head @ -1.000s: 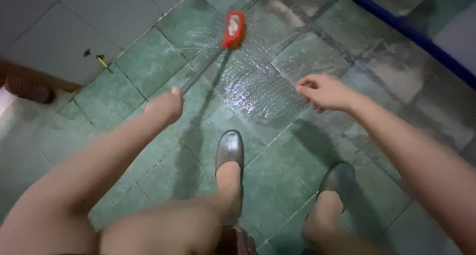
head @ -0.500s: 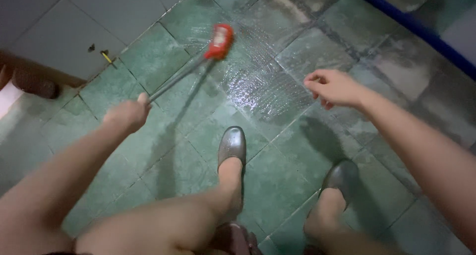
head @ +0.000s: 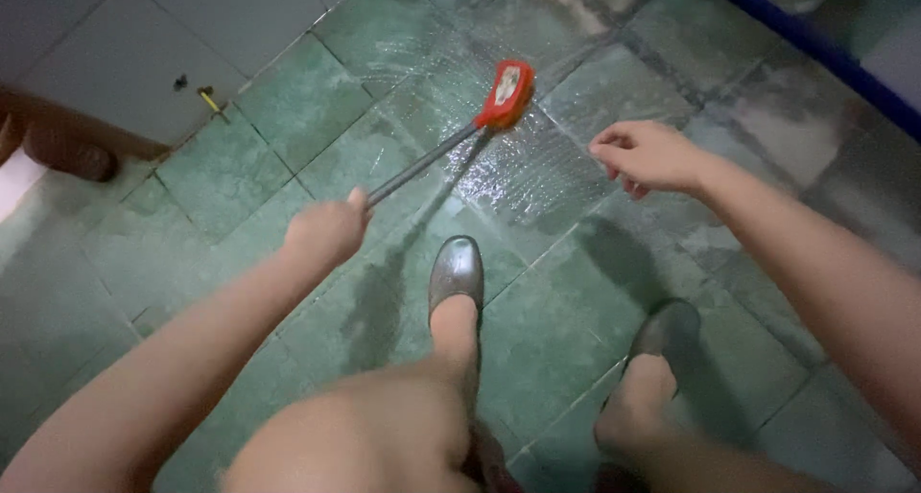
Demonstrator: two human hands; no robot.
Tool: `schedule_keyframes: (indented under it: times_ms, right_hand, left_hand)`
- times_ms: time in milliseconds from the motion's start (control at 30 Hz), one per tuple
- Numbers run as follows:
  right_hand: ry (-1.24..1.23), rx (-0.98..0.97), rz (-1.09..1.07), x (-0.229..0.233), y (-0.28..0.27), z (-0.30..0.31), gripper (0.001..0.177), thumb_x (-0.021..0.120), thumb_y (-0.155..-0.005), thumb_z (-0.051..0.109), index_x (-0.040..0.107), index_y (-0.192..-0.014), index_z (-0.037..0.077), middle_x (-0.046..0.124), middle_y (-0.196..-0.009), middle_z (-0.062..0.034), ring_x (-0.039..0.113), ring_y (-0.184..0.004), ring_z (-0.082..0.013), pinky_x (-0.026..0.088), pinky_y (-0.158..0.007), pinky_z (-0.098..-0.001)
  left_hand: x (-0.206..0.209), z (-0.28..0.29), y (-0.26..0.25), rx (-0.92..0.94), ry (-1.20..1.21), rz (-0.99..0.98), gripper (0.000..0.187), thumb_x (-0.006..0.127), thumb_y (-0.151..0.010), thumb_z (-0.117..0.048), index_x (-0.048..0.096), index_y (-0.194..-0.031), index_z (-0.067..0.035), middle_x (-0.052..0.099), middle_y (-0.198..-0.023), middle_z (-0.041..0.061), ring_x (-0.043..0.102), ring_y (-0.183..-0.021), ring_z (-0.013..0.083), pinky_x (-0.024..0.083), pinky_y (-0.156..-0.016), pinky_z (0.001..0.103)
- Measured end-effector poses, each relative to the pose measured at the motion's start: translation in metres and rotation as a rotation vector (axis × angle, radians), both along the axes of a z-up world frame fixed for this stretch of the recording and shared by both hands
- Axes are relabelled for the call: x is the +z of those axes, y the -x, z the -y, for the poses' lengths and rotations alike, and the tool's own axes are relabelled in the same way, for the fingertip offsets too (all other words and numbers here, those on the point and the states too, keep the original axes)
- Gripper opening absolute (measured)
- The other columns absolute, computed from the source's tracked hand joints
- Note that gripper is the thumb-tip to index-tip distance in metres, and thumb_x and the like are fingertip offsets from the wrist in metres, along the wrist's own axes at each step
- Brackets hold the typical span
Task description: The person mops a wet tiled floor using a red flat mop with a long handle. They repeatedly push and pull the mop across the green tiles to spread water and suds, moving around the area while maintaining a downward camera angle.
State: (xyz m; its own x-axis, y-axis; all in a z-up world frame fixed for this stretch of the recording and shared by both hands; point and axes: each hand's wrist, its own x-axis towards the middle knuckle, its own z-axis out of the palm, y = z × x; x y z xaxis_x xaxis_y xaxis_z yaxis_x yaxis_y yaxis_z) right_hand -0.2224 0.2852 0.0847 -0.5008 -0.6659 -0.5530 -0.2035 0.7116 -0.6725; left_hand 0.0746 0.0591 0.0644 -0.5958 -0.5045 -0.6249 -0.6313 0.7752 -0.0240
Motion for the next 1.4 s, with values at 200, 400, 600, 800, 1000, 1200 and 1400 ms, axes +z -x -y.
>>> schedule_keyframes:
  times_ms: [200,400,600,800,1000,1200,1400]
  right_hand:
    - [-0.002,0.020,0.010,0.004,-0.009,0.008,0.035,0.054,-0.088,0.020,0.056,-0.113,-0.005,0.060,-0.073,-0.0208,0.055,-0.053,-0.0272,0.053,-0.045,-0.0397]
    - [-0.206,0.134,-0.037,0.023,-0.018,0.016,0.033,0.045,-0.094,0.030,0.055,-0.117,0.009,0.063,-0.089,-0.0120,0.055,-0.064,-0.0241,0.048,-0.056,-0.0352]
    - [-0.009,0.059,-0.020,0.025,-0.022,0.009,0.036,0.053,-0.088,0.020,0.055,-0.116,-0.004,0.060,-0.074,-0.0224,0.055,-0.055,-0.0282,0.053,-0.046,-0.0399]
    - [0.068,0.114,-0.046,0.021,-0.011,0.013,0.037,0.053,-0.091,0.023,0.055,-0.118,-0.002,0.062,-0.073,-0.0193,0.058,-0.054,-0.0267,0.053,-0.045,-0.0387]
    - [0.059,0.067,-0.067,0.038,-0.017,0.005,0.039,0.053,-0.090,0.019,0.052,-0.118,-0.007,0.061,-0.075,-0.0254,0.057,-0.055,-0.0321,0.053,-0.049,-0.0438]
    - [0.034,0.138,-0.036,0.008,-0.006,-0.002,0.035,0.053,-0.090,0.023,0.056,-0.116,-0.001,0.062,-0.076,-0.0185,0.059,-0.058,-0.0250,0.054,-0.049,-0.0371]
    - [0.018,0.103,-0.120,0.059,-0.032,-0.003,0.037,0.054,-0.089,0.021,0.056,-0.116,-0.004,0.063,-0.076,-0.0226,0.059,-0.055,-0.0291,0.055,-0.048,-0.0409]
  left_hand:
    - [0.075,-0.007,-0.034,0.457,-0.073,0.077,0.061,0.017,-0.096,-0.046,0.058,-0.110,-0.003,0.062,-0.110,0.025,0.058,-0.106,0.0405,0.043,-0.087,0.052]
    - [0.054,0.053,-0.116,0.005,0.166,0.351,0.031,0.026,-0.098,-0.040,0.041,-0.105,-0.015,0.060,-0.070,0.006,0.055,-0.054,0.0212,0.041,-0.043,0.033]
    - [0.021,0.041,-0.018,-0.203,0.278,-0.055,0.009,0.059,-0.085,-0.015,0.057,-0.093,-0.010,0.062,-0.071,0.006,0.067,-0.065,0.0243,0.051,-0.052,0.038]
    - [-0.026,0.008,-0.018,0.012,0.067,-0.084,0.014,0.046,-0.091,-0.019,0.048,-0.101,-0.010,0.063,-0.078,0.012,0.067,-0.073,0.0307,0.052,-0.059,0.045]
    - [0.050,-0.006,-0.121,0.135,0.069,0.214,0.031,0.027,-0.098,-0.033,0.045,-0.114,-0.014,0.067,-0.095,0.017,0.067,-0.090,0.0335,0.051,-0.077,0.046]
    - [-0.017,0.016,-0.066,-0.043,0.219,-0.019,0.017,0.046,-0.093,-0.021,0.050,-0.104,-0.008,0.065,-0.084,0.016,0.068,-0.081,0.0337,0.053,-0.066,0.045]
    - [-0.089,0.008,-0.012,0.051,0.184,-0.154,0.020,0.032,-0.095,-0.029,0.044,-0.099,-0.014,0.066,-0.078,0.011,0.068,-0.076,0.0305,0.052,-0.063,0.045]
